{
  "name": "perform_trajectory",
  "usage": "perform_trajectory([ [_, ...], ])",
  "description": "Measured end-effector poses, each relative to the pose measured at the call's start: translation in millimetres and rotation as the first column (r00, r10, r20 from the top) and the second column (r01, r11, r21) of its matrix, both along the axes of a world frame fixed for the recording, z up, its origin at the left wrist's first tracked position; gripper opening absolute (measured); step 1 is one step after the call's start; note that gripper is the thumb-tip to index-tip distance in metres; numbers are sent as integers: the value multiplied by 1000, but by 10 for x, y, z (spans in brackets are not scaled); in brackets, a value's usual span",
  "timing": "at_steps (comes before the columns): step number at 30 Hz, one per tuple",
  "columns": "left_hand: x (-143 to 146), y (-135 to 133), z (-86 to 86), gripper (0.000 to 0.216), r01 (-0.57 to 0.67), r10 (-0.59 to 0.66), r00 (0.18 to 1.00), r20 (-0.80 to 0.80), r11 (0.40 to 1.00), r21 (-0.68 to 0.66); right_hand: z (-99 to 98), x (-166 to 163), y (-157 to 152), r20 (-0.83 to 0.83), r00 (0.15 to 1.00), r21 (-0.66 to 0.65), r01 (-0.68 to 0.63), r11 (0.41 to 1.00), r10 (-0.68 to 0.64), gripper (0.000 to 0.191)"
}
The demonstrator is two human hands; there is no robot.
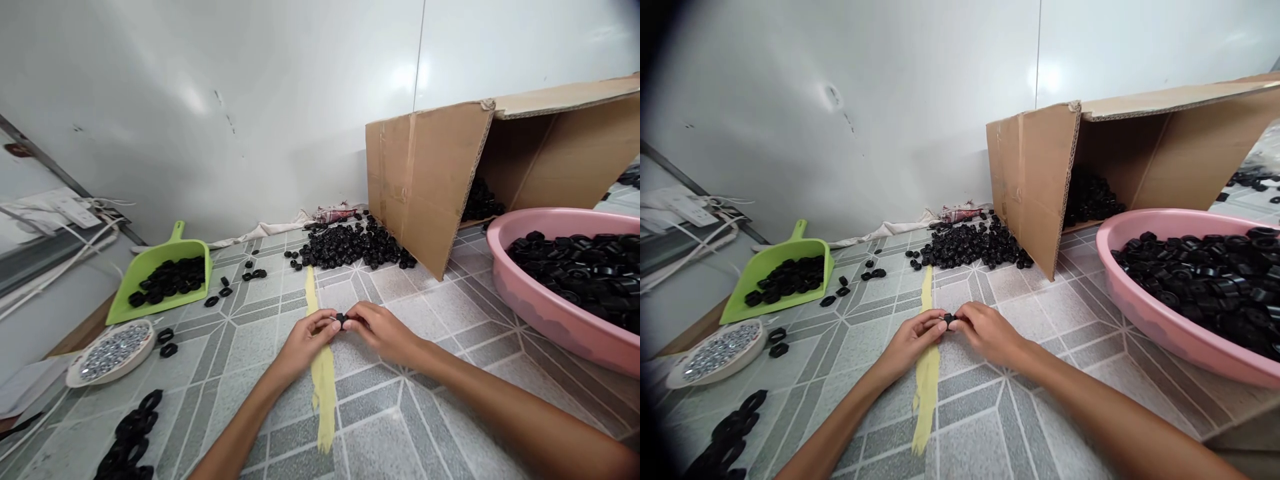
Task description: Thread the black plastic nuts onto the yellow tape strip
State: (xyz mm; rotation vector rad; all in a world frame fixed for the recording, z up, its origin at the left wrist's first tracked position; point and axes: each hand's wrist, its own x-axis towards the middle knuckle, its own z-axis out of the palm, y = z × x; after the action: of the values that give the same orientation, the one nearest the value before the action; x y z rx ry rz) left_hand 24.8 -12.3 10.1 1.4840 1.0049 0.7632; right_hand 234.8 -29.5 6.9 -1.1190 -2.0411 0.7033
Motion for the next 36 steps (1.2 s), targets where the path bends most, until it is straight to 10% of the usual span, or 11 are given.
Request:
perform_trajectory([
  [36, 16, -19, 23, 42, -22, 23, 999, -38, 1000, 9, -11, 24, 96, -161, 985, -40, 51, 998, -56, 20],
])
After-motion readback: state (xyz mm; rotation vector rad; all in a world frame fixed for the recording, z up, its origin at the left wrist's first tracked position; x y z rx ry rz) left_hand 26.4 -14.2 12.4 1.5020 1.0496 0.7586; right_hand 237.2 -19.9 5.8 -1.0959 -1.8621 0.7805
